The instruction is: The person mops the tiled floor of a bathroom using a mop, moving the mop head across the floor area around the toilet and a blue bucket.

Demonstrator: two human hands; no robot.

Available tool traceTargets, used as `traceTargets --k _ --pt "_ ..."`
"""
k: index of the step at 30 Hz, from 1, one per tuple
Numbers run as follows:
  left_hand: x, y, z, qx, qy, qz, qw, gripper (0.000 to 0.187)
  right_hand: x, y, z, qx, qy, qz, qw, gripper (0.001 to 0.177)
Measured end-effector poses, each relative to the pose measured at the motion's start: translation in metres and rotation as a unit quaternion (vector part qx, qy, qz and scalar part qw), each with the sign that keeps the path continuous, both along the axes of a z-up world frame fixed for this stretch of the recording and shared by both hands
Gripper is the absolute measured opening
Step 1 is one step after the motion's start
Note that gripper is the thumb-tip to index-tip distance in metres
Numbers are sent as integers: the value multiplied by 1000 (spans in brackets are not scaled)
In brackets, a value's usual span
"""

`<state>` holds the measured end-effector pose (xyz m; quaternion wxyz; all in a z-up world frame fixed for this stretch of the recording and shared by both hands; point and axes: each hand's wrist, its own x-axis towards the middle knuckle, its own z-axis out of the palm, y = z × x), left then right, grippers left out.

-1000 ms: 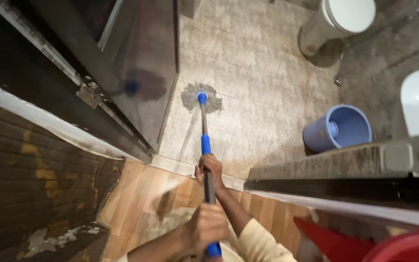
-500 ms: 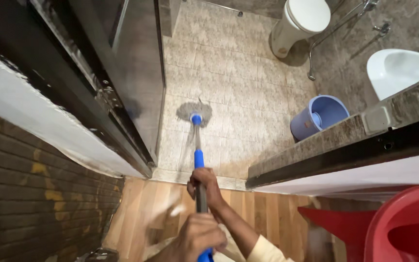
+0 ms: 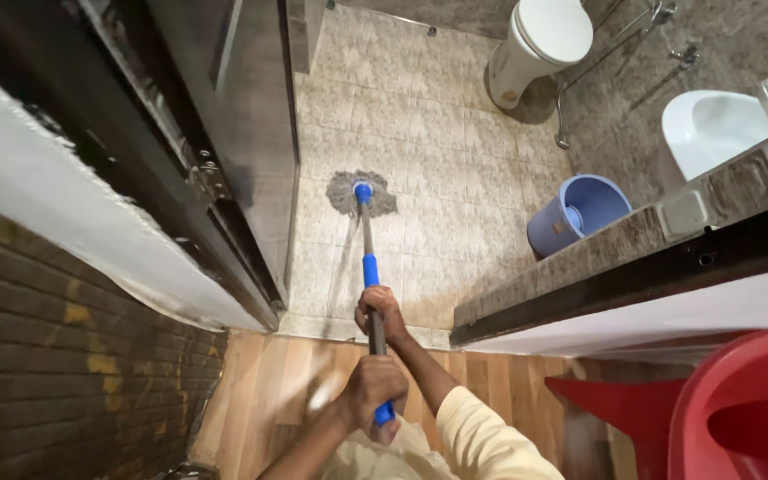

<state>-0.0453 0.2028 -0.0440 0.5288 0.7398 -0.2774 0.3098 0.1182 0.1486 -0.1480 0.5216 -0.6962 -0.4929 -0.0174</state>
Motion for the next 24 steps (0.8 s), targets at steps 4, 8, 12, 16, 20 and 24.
traceTargets --k 4,8,12,16,20,24 --pt "-11 -30 -20 54 3 26 998 27 -2 -24 15 -21 -101 50 993 24" --pt "-42 -57 17 15 43 -31 999 21 -53 -54 63 16 197 -1 980 20" --pt "-45 -68 35 -15 -20 -83 996 9 -87 -71 111 9 246 -56 968 17" --pt "-38 -94 10 33 -24 -145 989 26 -79 -73 103 41 -6 -65 997 24" --pt "-4 -81 6 20 -84 -124 989 21 -49 -79 54 33 3 -75 997 20" --pt "31 -62 16 39 -72 -92 992 35 12 -75 -7 -37 -31 -61 997 24"
